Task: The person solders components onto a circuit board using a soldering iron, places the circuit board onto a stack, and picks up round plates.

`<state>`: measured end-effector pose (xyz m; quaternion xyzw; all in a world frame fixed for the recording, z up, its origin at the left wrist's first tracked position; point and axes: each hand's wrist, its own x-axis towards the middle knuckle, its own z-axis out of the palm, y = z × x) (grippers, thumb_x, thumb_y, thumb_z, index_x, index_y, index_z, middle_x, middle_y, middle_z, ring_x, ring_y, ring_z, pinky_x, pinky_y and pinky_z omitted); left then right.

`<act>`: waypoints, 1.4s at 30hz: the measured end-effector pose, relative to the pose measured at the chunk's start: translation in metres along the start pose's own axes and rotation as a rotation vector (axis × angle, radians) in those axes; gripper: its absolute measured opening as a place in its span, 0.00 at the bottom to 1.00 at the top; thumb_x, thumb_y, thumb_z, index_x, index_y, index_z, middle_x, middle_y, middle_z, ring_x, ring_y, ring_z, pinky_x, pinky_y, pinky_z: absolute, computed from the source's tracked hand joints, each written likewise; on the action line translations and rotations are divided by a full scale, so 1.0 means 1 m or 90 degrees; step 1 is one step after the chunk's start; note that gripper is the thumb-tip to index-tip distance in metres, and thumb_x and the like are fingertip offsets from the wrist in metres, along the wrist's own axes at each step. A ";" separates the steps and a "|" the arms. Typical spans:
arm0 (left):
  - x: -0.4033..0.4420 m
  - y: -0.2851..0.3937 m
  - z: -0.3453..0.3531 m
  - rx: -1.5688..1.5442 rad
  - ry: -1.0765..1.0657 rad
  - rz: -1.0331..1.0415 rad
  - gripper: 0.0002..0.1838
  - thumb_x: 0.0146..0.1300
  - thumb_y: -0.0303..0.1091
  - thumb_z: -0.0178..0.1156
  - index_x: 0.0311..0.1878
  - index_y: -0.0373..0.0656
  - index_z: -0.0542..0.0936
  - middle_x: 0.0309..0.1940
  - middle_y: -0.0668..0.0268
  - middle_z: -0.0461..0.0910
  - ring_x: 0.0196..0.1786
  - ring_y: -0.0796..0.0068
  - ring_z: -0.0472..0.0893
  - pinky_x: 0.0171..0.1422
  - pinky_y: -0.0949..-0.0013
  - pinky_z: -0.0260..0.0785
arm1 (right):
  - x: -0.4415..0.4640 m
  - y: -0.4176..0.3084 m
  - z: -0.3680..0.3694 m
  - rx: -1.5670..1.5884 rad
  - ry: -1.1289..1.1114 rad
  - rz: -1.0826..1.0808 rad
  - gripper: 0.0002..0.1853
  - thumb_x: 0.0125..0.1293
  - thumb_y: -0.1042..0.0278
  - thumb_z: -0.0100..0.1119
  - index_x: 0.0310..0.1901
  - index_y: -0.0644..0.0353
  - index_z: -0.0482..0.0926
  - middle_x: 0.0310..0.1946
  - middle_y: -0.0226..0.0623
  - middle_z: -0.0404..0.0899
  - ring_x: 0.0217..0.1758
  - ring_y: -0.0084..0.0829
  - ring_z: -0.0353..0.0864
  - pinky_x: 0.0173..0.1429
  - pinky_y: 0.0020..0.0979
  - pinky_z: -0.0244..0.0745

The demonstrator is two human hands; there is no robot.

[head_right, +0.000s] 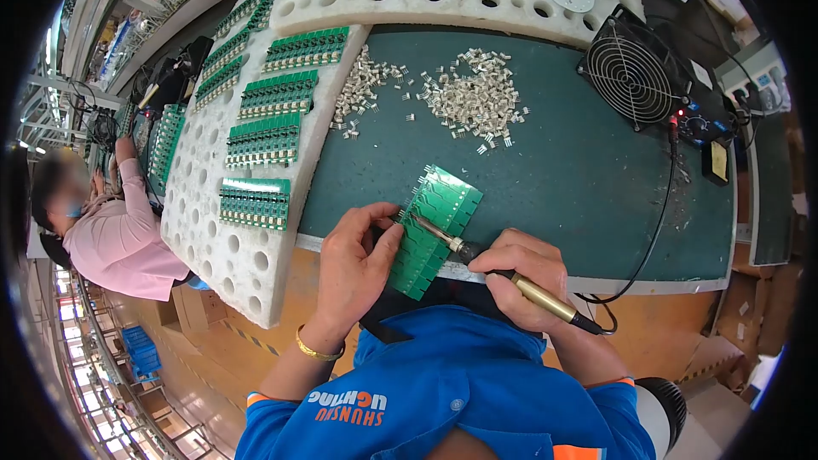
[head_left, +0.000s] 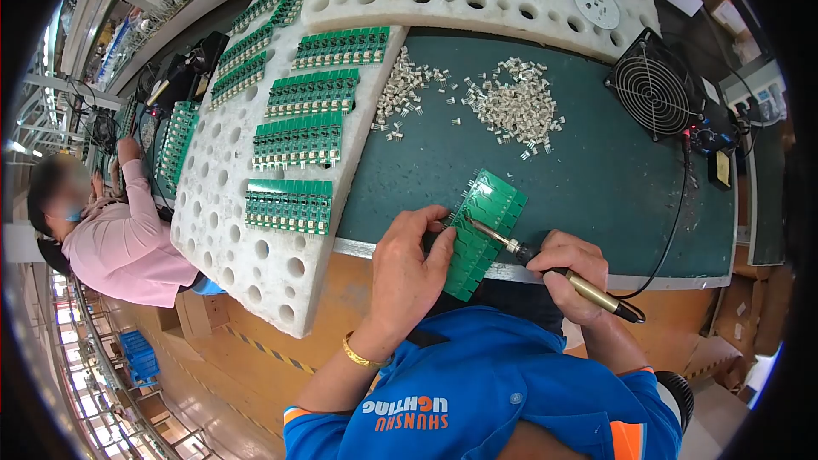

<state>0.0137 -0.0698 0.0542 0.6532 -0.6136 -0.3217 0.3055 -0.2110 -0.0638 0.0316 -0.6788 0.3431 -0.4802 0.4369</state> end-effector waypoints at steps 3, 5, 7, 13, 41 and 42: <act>-0.001 -0.009 -0.002 -0.083 0.012 -0.036 0.12 0.63 0.30 0.60 0.48 0.35 0.79 0.34 0.61 0.79 0.30 0.72 0.76 0.36 0.68 0.70 | 0.003 -0.002 0.002 -0.010 -0.001 0.014 0.12 0.48 0.81 0.55 0.36 0.63 0.81 0.24 0.39 0.77 0.24 0.32 0.74 0.30 0.31 0.68; -0.001 -0.013 -0.005 -0.197 0.025 -0.086 0.13 0.69 0.31 0.54 0.53 0.35 0.77 0.35 0.64 0.80 0.29 0.81 0.74 0.34 0.73 0.67 | 0.005 -0.003 0.003 -0.016 0.001 0.024 0.12 0.48 0.81 0.55 0.36 0.63 0.81 0.24 0.39 0.77 0.24 0.32 0.74 0.30 0.31 0.69; 0.001 -0.015 -0.010 -0.202 0.020 -0.075 0.13 0.70 0.30 0.52 0.53 0.35 0.77 0.35 0.64 0.81 0.29 0.80 0.75 0.35 0.74 0.68 | 0.006 -0.003 0.004 -0.027 0.010 0.035 0.12 0.47 0.82 0.54 0.35 0.63 0.81 0.23 0.39 0.77 0.24 0.31 0.74 0.29 0.31 0.68; 0.002 -0.013 -0.005 -0.170 0.011 -0.084 0.08 0.71 0.29 0.51 0.46 0.36 0.76 0.34 0.67 0.82 0.29 0.84 0.74 0.34 0.78 0.66 | 0.012 -0.002 0.007 -0.019 0.025 0.031 0.11 0.47 0.82 0.53 0.34 0.63 0.81 0.22 0.38 0.76 0.22 0.29 0.73 0.28 0.29 0.67; 0.019 -0.018 0.003 0.065 0.064 0.157 0.04 0.55 0.22 0.64 0.34 0.40 0.82 0.34 0.61 0.78 0.31 0.63 0.81 0.35 0.66 0.73 | 0.018 -0.001 0.008 -0.053 -0.004 0.060 0.09 0.48 0.79 0.53 0.33 0.63 0.80 0.19 0.35 0.73 0.21 0.29 0.71 0.27 0.31 0.65; 0.019 -0.019 0.003 0.065 0.064 0.157 0.04 0.55 0.22 0.64 0.34 0.40 0.82 0.34 0.61 0.78 0.31 0.63 0.81 0.35 0.66 0.73 | 0.018 -0.001 0.008 -0.052 -0.003 0.062 0.09 0.48 0.79 0.53 0.33 0.63 0.80 0.19 0.35 0.73 0.21 0.30 0.71 0.27 0.31 0.65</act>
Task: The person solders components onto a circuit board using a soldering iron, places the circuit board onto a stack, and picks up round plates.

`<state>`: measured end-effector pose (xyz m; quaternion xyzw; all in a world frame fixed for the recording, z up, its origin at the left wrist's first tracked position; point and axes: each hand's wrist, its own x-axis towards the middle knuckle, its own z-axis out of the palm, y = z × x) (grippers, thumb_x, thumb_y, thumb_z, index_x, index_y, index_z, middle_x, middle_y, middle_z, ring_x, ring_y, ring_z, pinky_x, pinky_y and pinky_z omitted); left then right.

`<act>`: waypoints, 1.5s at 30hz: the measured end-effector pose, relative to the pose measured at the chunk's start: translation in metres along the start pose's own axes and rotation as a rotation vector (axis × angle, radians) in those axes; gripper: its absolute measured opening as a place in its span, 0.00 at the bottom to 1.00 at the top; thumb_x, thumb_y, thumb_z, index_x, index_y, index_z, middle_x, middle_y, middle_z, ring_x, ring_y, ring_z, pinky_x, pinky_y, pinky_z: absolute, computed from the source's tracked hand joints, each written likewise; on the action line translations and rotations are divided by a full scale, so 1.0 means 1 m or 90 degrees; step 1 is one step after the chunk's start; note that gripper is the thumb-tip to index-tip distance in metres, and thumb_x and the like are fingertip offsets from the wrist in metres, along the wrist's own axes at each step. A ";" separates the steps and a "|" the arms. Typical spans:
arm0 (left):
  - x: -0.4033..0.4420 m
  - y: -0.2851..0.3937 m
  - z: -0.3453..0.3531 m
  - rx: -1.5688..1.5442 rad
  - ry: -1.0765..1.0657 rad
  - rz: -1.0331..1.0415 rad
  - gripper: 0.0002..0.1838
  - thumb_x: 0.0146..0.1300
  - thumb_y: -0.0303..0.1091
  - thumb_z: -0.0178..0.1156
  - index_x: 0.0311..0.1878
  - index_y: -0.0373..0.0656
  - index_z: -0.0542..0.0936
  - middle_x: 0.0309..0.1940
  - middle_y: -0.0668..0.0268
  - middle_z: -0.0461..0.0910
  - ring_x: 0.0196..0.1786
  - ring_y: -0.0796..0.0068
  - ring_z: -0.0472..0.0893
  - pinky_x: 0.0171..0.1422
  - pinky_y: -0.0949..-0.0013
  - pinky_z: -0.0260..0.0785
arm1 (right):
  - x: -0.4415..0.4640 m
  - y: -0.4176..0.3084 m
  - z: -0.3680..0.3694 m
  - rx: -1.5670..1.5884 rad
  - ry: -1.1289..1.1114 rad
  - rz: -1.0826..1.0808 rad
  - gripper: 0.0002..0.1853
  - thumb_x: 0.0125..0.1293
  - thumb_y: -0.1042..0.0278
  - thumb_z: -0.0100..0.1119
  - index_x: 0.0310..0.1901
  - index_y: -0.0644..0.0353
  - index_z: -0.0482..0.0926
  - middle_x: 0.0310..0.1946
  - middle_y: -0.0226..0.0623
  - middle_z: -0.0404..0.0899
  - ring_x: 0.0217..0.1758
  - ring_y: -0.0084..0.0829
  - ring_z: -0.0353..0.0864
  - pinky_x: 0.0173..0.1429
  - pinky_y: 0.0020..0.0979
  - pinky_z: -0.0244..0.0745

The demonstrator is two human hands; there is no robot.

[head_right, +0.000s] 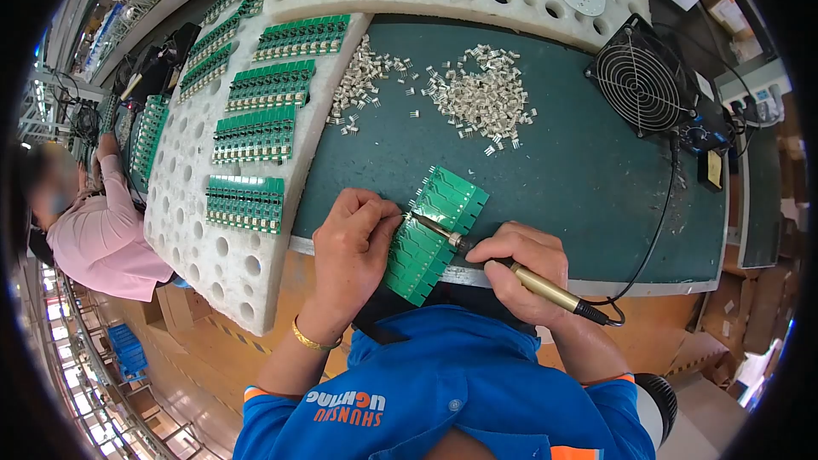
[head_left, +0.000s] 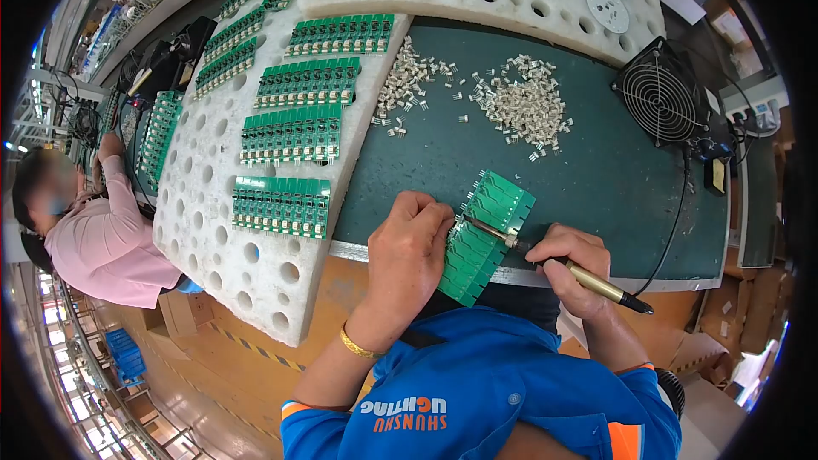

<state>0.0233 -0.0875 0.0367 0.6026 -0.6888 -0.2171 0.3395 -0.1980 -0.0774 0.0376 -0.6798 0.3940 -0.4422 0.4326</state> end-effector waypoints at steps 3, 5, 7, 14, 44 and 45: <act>0.000 -0.001 0.000 0.010 -0.004 0.009 0.04 0.55 0.22 0.64 0.34 0.40 0.82 0.34 0.62 0.78 0.30 0.63 0.81 0.34 0.66 0.73 | 0.001 -0.001 0.000 0.001 -0.001 0.002 0.09 0.48 0.79 0.54 0.33 0.63 0.80 0.20 0.36 0.74 0.21 0.30 0.72 0.27 0.31 0.66; 0.001 -0.001 0.000 0.002 0.002 0.018 0.04 0.55 0.22 0.64 0.34 0.40 0.82 0.34 0.62 0.78 0.30 0.64 0.81 0.34 0.66 0.73 | 0.002 -0.001 -0.001 0.001 -0.001 0.001 0.09 0.48 0.79 0.54 0.33 0.63 0.81 0.20 0.36 0.74 0.22 0.30 0.72 0.27 0.31 0.66; 0.001 -0.001 0.000 0.004 0.001 0.018 0.04 0.55 0.22 0.64 0.34 0.40 0.82 0.33 0.62 0.78 0.30 0.64 0.81 0.34 0.66 0.73 | 0.003 -0.002 -0.002 -0.006 -0.011 0.000 0.09 0.48 0.79 0.54 0.33 0.63 0.80 0.20 0.36 0.74 0.21 0.29 0.72 0.27 0.31 0.66; 0.001 -0.001 -0.001 -0.002 -0.018 0.012 0.04 0.56 0.23 0.64 0.35 0.39 0.81 0.35 0.61 0.77 0.32 0.59 0.81 0.36 0.61 0.74 | 0.007 -0.004 -0.004 -0.001 -0.019 0.003 0.09 0.49 0.79 0.54 0.33 0.64 0.80 0.20 0.36 0.75 0.21 0.29 0.71 0.27 0.31 0.66; -0.030 0.011 -0.021 0.020 -0.046 -0.138 0.16 0.53 0.36 0.71 0.40 0.38 0.79 0.22 0.65 0.72 0.25 0.75 0.73 0.30 0.71 0.67 | -0.005 0.002 0.002 -0.171 0.052 -0.140 0.14 0.62 0.61 0.65 0.43 0.61 0.78 0.26 0.35 0.77 0.28 0.30 0.70 0.28 0.30 0.65; -0.030 0.011 -0.021 0.022 -0.046 -0.137 0.16 0.53 0.36 0.71 0.40 0.38 0.79 0.22 0.65 0.72 0.25 0.75 0.73 0.30 0.71 0.67 | -0.001 0.000 0.000 -0.188 0.018 -0.178 0.16 0.57 0.72 0.68 0.47 0.61 0.78 0.30 0.40 0.72 0.28 0.32 0.74 0.28 0.30 0.70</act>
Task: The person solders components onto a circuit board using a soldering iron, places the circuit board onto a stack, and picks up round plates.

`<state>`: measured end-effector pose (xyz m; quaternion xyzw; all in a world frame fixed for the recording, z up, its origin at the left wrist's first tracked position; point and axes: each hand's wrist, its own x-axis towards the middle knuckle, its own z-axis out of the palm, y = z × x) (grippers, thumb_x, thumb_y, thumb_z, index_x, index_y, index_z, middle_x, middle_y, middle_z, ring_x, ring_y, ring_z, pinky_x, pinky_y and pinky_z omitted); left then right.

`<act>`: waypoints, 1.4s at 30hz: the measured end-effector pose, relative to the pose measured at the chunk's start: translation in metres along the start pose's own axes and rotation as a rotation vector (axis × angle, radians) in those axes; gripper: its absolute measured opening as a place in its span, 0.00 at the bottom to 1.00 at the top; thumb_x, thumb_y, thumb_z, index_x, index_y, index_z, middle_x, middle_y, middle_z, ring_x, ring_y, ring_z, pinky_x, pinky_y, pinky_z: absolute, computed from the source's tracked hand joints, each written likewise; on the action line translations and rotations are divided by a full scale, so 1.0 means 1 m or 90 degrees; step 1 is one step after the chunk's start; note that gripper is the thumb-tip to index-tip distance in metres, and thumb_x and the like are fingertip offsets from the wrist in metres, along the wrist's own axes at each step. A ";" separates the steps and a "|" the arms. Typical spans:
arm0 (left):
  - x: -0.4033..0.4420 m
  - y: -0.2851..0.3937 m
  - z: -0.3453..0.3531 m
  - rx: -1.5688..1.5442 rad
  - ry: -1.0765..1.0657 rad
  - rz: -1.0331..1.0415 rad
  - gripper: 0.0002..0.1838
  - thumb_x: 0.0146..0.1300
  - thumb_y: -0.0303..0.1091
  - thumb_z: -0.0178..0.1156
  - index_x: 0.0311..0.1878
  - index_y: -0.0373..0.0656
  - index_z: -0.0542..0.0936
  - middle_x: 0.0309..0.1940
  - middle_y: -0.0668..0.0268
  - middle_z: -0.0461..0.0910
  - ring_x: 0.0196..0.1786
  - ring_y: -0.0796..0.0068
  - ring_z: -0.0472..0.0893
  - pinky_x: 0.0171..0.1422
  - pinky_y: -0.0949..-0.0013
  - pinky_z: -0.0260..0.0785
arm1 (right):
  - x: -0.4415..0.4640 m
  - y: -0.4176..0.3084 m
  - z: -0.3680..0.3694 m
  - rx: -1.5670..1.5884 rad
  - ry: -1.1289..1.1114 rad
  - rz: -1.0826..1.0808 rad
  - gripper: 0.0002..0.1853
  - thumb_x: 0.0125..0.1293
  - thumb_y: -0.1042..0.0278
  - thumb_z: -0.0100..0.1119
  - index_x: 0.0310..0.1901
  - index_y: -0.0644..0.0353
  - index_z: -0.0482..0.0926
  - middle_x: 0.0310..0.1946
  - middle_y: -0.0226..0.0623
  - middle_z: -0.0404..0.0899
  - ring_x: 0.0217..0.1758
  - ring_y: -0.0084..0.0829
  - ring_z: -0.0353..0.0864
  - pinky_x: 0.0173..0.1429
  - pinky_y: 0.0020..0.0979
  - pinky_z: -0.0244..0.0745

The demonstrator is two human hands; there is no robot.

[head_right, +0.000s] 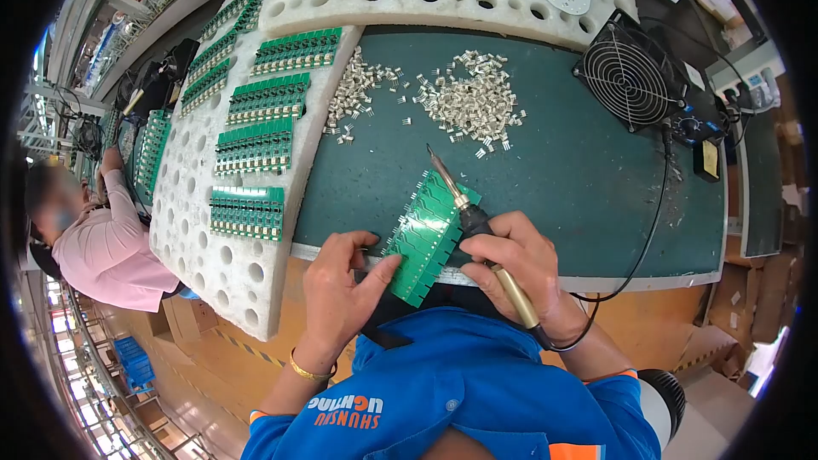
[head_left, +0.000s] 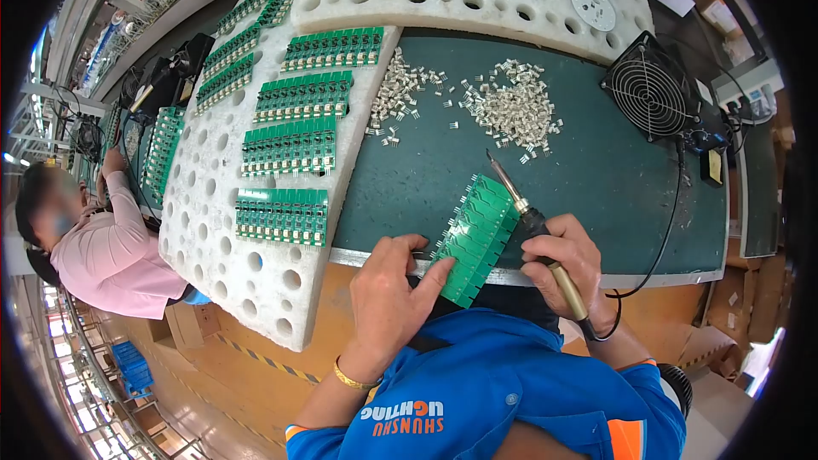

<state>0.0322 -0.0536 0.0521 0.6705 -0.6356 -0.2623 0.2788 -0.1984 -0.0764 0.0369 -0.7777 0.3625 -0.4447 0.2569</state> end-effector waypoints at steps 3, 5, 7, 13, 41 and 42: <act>-0.001 0.002 0.001 0.082 -0.012 0.058 0.20 0.48 0.39 0.74 0.41 0.39 0.80 0.27 0.63 0.75 0.28 0.70 0.77 0.32 0.68 0.71 | 0.000 0.003 0.007 -0.034 0.001 -0.031 0.18 0.57 0.70 0.69 0.49 0.59 0.77 0.32 0.42 0.72 0.27 0.35 0.75 0.28 0.31 0.70; -0.001 0.006 0.001 0.092 -0.022 0.080 0.21 0.46 0.39 0.75 0.41 0.39 0.80 0.32 0.61 0.77 0.32 0.65 0.80 0.34 0.65 0.73 | 0.000 0.002 0.008 -0.036 -0.009 -0.027 0.20 0.55 0.70 0.69 0.50 0.58 0.76 0.33 0.42 0.72 0.27 0.37 0.75 0.27 0.32 0.71; -0.001 0.007 0.003 0.100 -0.019 0.081 0.21 0.45 0.39 0.75 0.40 0.39 0.80 0.33 0.61 0.77 0.33 0.65 0.80 0.35 0.64 0.73 | 0.001 0.000 0.008 -0.042 -0.026 -0.019 0.23 0.53 0.73 0.70 0.52 0.57 0.75 0.33 0.43 0.71 0.27 0.38 0.75 0.28 0.33 0.71; -0.001 0.004 0.008 0.085 -0.002 0.092 0.21 0.45 0.36 0.75 0.40 0.39 0.77 0.32 0.62 0.77 0.33 0.66 0.79 0.35 0.65 0.73 | -0.003 0.005 0.011 -0.043 -0.046 -0.009 0.25 0.51 0.74 0.71 0.53 0.57 0.74 0.26 0.39 0.66 0.23 0.37 0.70 0.24 0.35 0.66; -0.011 -0.012 0.004 -0.384 -0.170 -0.172 0.10 0.59 0.28 0.67 0.43 0.37 0.81 0.27 0.75 0.80 0.25 0.91 0.65 0.30 0.82 0.62 | -0.009 0.010 0.011 0.025 0.087 -0.080 0.14 0.63 0.65 0.63 0.46 0.59 0.72 0.24 0.35 0.75 0.22 0.35 0.72 0.25 0.35 0.66; -0.011 -0.012 0.004 -0.383 -0.173 -0.170 0.10 0.59 0.28 0.67 0.43 0.37 0.81 0.27 0.75 0.80 0.25 0.91 0.65 0.30 0.82 0.62 | -0.010 0.010 0.011 0.025 0.093 -0.081 0.14 0.63 0.66 0.63 0.46 0.60 0.73 0.24 0.34 0.74 0.22 0.35 0.71 0.25 0.35 0.66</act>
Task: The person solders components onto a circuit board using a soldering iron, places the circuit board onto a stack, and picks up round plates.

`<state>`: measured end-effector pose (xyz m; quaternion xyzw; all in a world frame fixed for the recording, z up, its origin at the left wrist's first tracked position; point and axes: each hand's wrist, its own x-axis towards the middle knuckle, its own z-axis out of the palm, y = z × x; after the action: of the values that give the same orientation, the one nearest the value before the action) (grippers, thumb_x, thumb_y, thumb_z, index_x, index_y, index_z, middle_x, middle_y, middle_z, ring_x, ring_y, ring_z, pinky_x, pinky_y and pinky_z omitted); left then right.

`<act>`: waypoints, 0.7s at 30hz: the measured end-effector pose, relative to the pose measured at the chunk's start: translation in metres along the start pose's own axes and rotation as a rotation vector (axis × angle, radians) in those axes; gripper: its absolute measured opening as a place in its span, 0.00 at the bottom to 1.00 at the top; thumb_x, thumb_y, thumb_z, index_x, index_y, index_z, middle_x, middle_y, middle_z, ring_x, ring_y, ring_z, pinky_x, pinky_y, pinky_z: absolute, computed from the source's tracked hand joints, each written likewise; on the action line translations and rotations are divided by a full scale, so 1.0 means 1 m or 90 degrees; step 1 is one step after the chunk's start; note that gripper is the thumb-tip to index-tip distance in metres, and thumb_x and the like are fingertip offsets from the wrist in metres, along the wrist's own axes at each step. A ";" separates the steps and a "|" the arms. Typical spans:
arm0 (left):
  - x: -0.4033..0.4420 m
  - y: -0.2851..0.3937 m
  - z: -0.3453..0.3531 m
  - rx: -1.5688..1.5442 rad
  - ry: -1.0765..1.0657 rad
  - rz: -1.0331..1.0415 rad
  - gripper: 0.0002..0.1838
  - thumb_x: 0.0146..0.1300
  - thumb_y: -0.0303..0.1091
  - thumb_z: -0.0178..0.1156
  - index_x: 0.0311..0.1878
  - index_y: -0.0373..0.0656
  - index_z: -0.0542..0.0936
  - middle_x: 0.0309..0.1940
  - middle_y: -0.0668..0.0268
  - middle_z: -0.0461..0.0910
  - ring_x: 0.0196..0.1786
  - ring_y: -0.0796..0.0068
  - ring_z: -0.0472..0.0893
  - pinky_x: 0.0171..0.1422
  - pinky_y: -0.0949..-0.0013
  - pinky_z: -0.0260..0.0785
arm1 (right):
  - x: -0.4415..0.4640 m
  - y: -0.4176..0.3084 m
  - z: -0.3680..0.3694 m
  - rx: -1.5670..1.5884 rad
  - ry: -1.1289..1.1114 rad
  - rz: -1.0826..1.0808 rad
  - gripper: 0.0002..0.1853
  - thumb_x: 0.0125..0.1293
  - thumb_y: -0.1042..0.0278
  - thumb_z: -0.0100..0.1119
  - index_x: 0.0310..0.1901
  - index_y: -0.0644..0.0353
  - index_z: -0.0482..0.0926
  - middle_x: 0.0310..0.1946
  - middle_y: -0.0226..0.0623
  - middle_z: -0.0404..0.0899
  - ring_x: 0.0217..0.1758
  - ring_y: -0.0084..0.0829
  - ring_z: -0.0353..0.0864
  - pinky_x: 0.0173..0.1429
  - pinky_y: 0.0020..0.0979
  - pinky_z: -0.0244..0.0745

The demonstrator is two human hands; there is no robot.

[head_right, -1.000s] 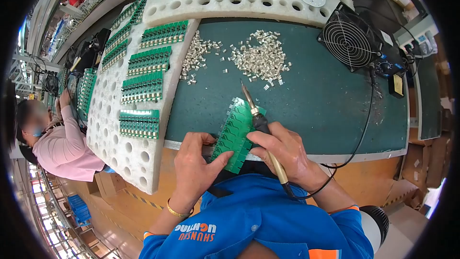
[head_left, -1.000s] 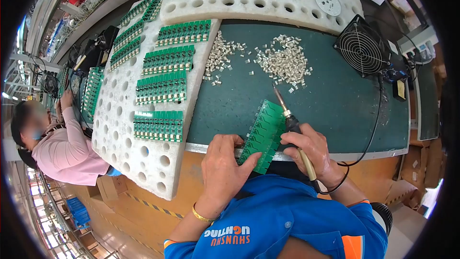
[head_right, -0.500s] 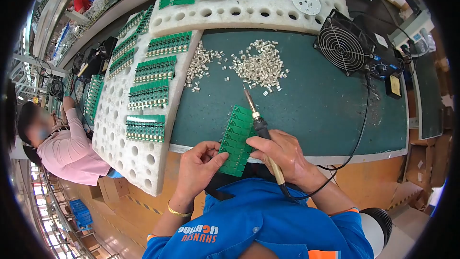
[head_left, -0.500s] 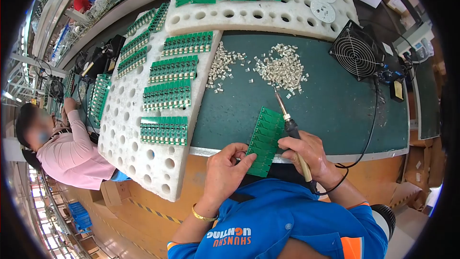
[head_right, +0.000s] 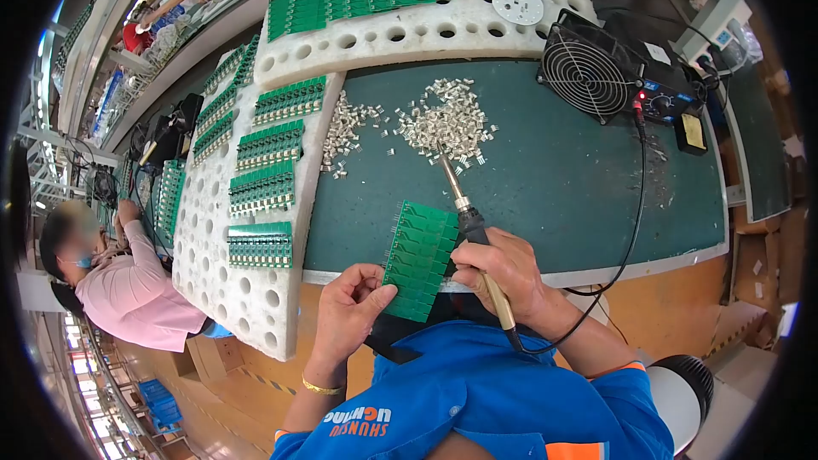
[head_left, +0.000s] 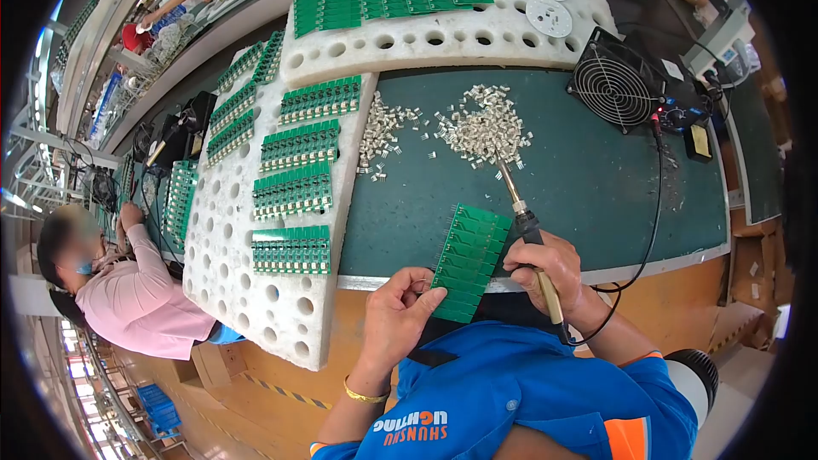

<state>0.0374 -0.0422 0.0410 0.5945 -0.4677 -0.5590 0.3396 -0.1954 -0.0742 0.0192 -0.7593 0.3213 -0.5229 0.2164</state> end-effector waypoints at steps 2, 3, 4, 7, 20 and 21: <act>0.000 0.001 0.000 -0.003 -0.002 -0.010 0.10 0.59 0.28 0.67 0.43 0.38 0.80 0.26 0.77 0.77 0.25 0.91 0.64 0.29 0.82 0.60 | -0.001 0.001 0.000 -0.003 0.008 0.000 0.13 0.63 0.66 0.64 0.46 0.60 0.73 0.24 0.34 0.74 0.21 0.35 0.71 0.25 0.34 0.65; 0.000 0.001 0.000 -0.001 -0.005 -0.009 0.10 0.59 0.28 0.67 0.43 0.38 0.80 0.26 0.77 0.77 0.25 0.91 0.64 0.29 0.82 0.60 | -0.002 0.002 0.001 -0.002 0.014 -0.004 0.13 0.62 0.67 0.64 0.45 0.60 0.73 0.24 0.34 0.74 0.21 0.34 0.71 0.25 0.34 0.65; 0.000 -0.001 0.000 -0.010 -0.003 -0.003 0.09 0.59 0.28 0.67 0.42 0.38 0.80 0.25 0.78 0.75 0.25 0.91 0.63 0.29 0.82 0.59 | -0.003 0.003 0.001 -0.002 0.020 -0.008 0.13 0.62 0.67 0.64 0.45 0.60 0.73 0.25 0.34 0.75 0.21 0.34 0.71 0.24 0.34 0.65; -0.001 0.001 -0.001 -0.001 -0.003 -0.007 0.09 0.59 0.27 0.67 0.41 0.38 0.81 0.23 0.80 0.72 0.25 0.91 0.62 0.28 0.82 0.57 | -0.004 0.004 0.000 -0.003 0.021 -0.007 0.14 0.61 0.68 0.65 0.45 0.60 0.73 0.26 0.34 0.76 0.20 0.34 0.70 0.24 0.34 0.64; -0.001 0.011 0.001 0.214 0.063 0.006 0.11 0.55 0.32 0.70 0.40 0.39 0.81 0.23 0.68 0.79 0.26 0.80 0.77 0.32 0.74 0.69 | -0.002 0.000 -0.002 -0.013 0.041 -0.003 0.14 0.64 0.62 0.63 0.44 0.61 0.74 0.23 0.33 0.74 0.20 0.33 0.71 0.24 0.33 0.64; -0.002 0.016 0.001 0.214 0.064 0.003 0.11 0.55 0.32 0.70 0.40 0.39 0.81 0.23 0.68 0.79 0.26 0.80 0.77 0.32 0.74 0.69 | 0.000 -0.001 -0.003 -0.002 0.023 0.007 0.15 0.65 0.59 0.61 0.45 0.61 0.74 0.23 0.33 0.74 0.20 0.32 0.71 0.25 0.33 0.65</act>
<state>0.0333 -0.0457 0.0565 0.6691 -0.5384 -0.4419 0.2593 -0.1984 -0.0735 0.0211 -0.7481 0.3302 -0.5350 0.2124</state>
